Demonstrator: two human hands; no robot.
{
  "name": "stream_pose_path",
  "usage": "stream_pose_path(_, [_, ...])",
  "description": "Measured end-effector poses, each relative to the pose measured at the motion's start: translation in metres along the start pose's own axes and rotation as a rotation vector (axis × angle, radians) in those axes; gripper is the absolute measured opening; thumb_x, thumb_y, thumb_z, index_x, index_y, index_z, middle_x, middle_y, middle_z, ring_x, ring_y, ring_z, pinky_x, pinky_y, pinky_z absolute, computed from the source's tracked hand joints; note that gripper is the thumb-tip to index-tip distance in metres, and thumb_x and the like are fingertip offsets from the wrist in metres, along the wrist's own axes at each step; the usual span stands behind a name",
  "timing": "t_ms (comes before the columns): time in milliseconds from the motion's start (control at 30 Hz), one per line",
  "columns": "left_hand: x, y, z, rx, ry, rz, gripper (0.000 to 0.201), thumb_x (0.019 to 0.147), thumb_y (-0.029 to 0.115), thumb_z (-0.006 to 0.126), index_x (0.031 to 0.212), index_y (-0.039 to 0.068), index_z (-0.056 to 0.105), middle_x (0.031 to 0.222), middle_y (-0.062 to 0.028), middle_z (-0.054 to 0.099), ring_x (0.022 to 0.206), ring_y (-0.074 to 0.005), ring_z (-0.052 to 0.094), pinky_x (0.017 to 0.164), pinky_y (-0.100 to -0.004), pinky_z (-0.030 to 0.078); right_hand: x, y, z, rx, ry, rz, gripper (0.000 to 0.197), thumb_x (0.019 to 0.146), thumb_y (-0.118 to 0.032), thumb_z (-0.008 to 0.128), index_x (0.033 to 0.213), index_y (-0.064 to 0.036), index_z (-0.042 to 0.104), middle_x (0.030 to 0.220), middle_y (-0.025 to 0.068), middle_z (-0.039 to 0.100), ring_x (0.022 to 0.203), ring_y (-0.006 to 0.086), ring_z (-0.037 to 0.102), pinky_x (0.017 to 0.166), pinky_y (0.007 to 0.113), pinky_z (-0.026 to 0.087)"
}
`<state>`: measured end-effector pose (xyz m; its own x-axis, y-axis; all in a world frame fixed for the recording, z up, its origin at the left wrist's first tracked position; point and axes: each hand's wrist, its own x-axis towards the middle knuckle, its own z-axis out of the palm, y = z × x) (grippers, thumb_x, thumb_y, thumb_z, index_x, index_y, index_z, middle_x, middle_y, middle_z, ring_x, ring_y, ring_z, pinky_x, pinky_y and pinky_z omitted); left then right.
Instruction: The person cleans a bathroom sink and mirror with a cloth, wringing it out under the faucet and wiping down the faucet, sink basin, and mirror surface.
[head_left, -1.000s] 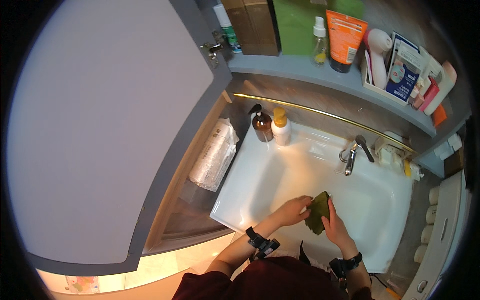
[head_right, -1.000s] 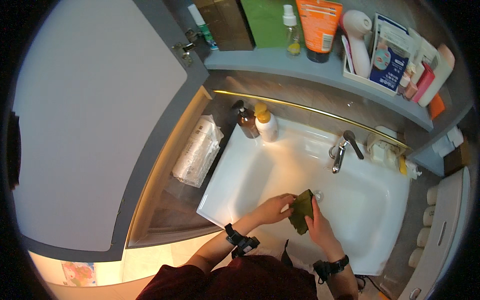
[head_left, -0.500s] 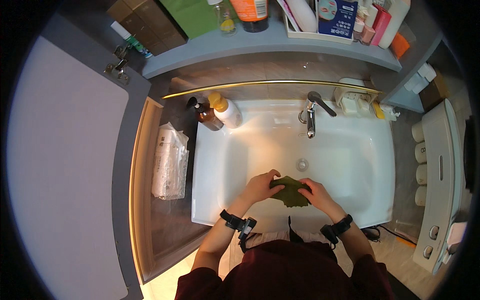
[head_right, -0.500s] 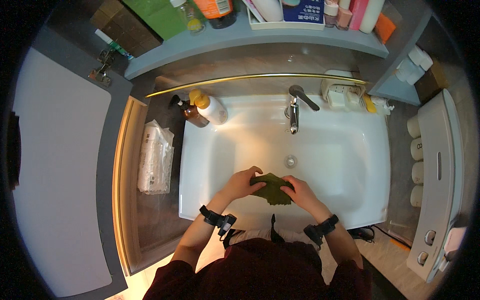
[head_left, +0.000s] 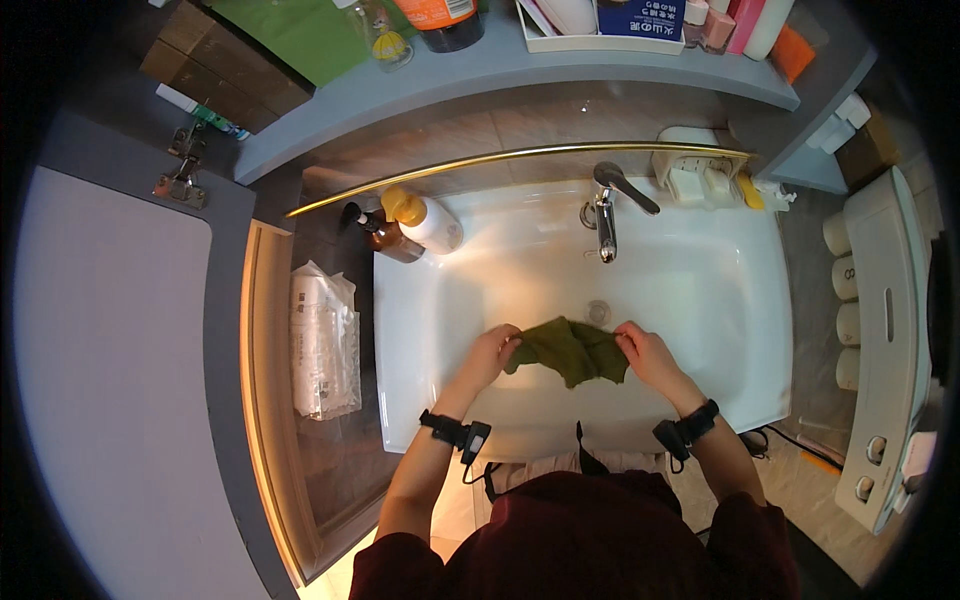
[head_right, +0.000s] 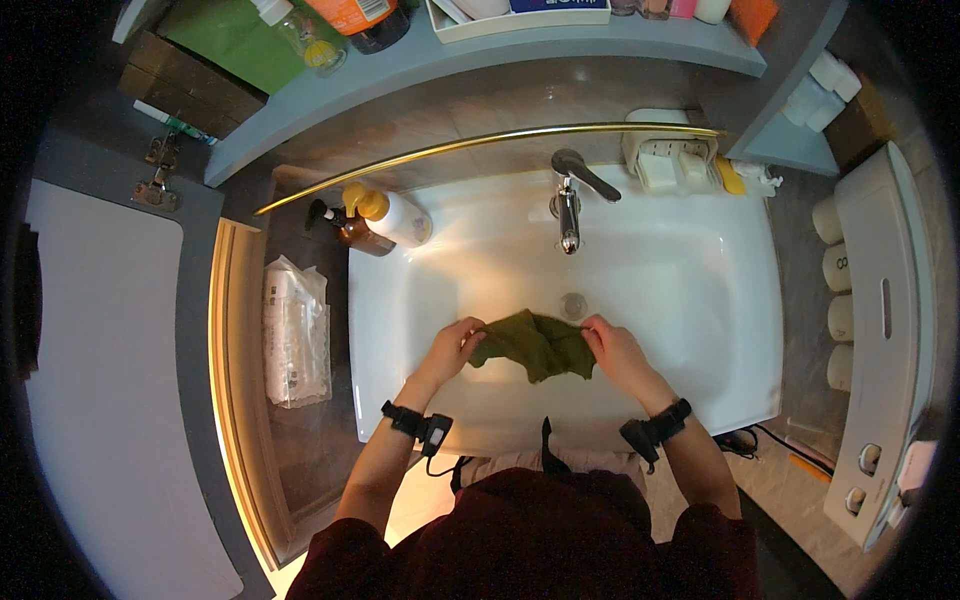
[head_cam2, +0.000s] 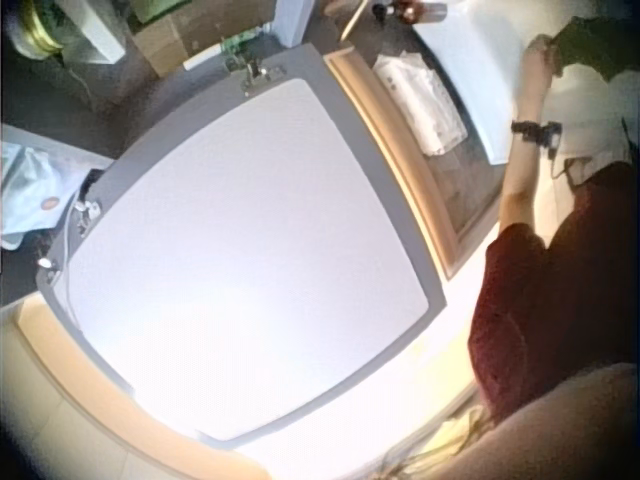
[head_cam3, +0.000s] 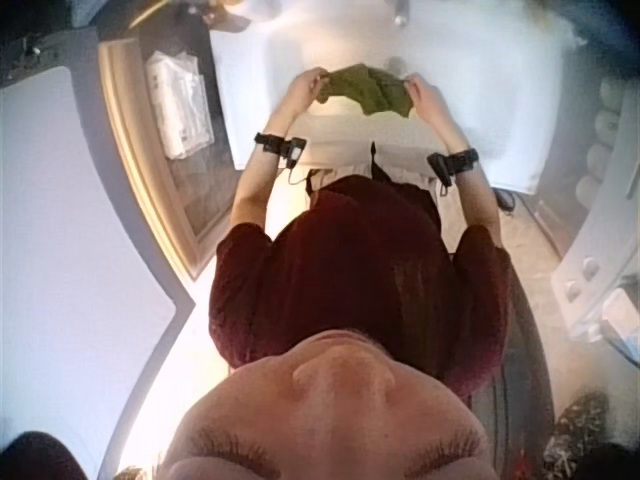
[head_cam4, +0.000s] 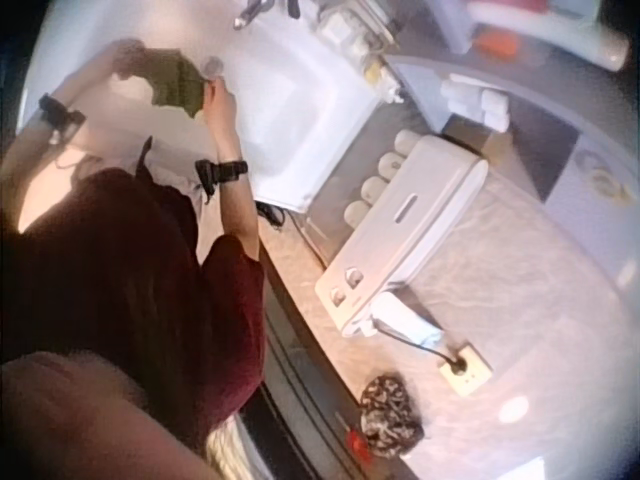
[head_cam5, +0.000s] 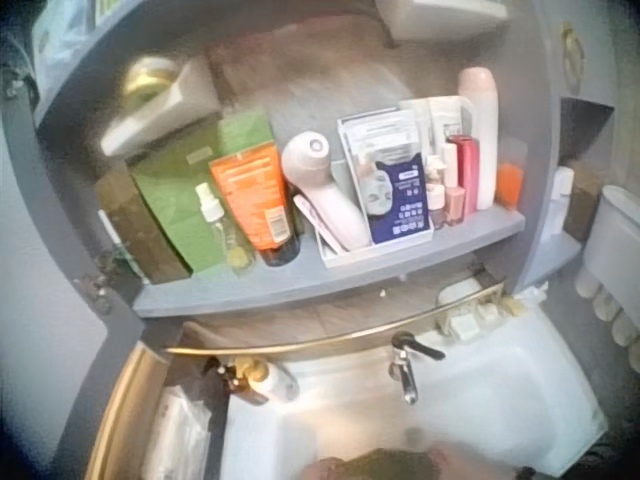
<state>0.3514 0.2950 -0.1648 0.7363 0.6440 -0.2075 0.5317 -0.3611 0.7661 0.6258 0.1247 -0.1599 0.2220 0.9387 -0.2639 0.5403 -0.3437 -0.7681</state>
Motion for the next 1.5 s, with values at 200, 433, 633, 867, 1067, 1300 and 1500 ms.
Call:
stream_pose_path(200, [0.018, -0.089, 0.056, -0.001, 0.152, -0.321, 0.036, 0.091, 0.020, 0.058, 0.121, 0.001, 0.051, 0.122, -0.0235, 0.052, 0.093, -0.0325, 0.062, 0.082, -0.0387, 0.050, 0.038, 0.101, 0.022, -0.417, 0.216, 0.319, 0.048, 0.095, -0.026, 0.053, 0.134, -0.0032, 0.037, 0.119, 0.0241, 0.049, 0.099, 0.0401, 0.057, 0.076, 0.046, 0.052])
stream_pose_path(433, [0.052, -0.085, 0.147, -0.214, -0.057, -0.515, 0.073, 0.093, 0.045, 0.052, 0.148, 0.010, 0.021, 0.133, -0.0368, 0.034, 0.096, -0.0423, 0.059, 0.090, -0.0471, 0.046, 0.066, 0.061, 0.088, -0.280, 0.218, 0.523, 0.070, 0.090, -0.023, 0.060, 0.145, -0.0052, 0.021, 0.137, 0.0309, 0.032, 0.107, 0.0465, 0.053, 0.082, 0.047, 0.051])
stream_pose_path(633, [0.068, -0.047, 0.187, -0.770, 0.080, -0.678, 0.076, 0.091, 0.063, 0.041, 0.149, 0.019, 0.021, 0.132, -0.0229, 0.044, 0.098, -0.0267, 0.057, 0.079, -0.0378, 0.051, 0.072, 0.044, 0.144, 0.326, 0.035, 0.058, 0.058, 0.089, -0.013, 0.056, 0.139, -0.0028, 0.027, 0.119, 0.0281, 0.049, 0.094, 0.0411, 0.059, 0.075, 0.044, 0.051])
stream_pose_path(867, [0.057, -0.037, 0.118, -1.679, -0.100, -0.614, 0.053, 0.094, 0.056, 0.045, 0.122, 0.011, 0.048, 0.084, -0.0032, 0.057, 0.072, -0.0171, 0.057, 0.065, -0.0325, 0.050, 0.041, -0.030, 0.096, 0.388, -0.178, -0.186, 0.040, 0.092, -0.036, 0.058, 0.112, -0.0027, 0.050, 0.077, 0.0195, 0.063, 0.067, 0.0318, 0.062, 0.056, 0.041, 0.044])
stream_pose_path(1067, [0.055, -0.016, 0.111, -1.424, 0.130, -0.597, 0.036, 0.097, 0.040, 0.051, 0.113, 0.007, 0.053, 0.082, -0.0034, 0.057, 0.069, -0.0140, 0.056, 0.060, -0.0310, 0.049, 0.046, -0.050, 0.095, 0.159, -0.076, -0.064, 0.038, 0.094, -0.037, 0.051, 0.085, -0.0011, 0.060, 0.063, 0.0187, 0.061, 0.056, 0.0362, 0.059, 0.055, 0.045, 0.046])
stream_pose_path(1300, [0.034, -0.012, 0.112, -1.246, 0.008, -0.667, 0.033, 0.099, 0.034, 0.042, 0.104, 0.006, 0.058, 0.087, -0.0043, 0.060, 0.078, -0.0156, 0.058, 0.063, -0.0312, 0.050, 0.056, -0.026, 0.093, -0.136, -0.156, -0.053, 0.040, 0.094, -0.039, 0.045, 0.095, -0.0023, 0.062, 0.068, 0.0194, 0.063, 0.061, 0.0361, 0.061, 0.057, 0.047, 0.048])
stream_pose_path(1500, [0.021, -0.009, 0.067, -0.359, 0.014, -0.427, 0.038, 0.093, 0.035, 0.059, 0.106, 0.000, 0.054, 0.075, -0.0075, 0.056, 0.067, -0.0186, 0.056, 0.061, -0.0312, 0.046, 0.028, 0.010, 0.051, -0.070, -0.243, 0.263, 0.045, 0.095, -0.041, 0.048, 0.110, 0.0003, 0.055, 0.085, 0.0209, 0.065, 0.073, 0.0349, 0.064, 0.066, 0.045, 0.050])
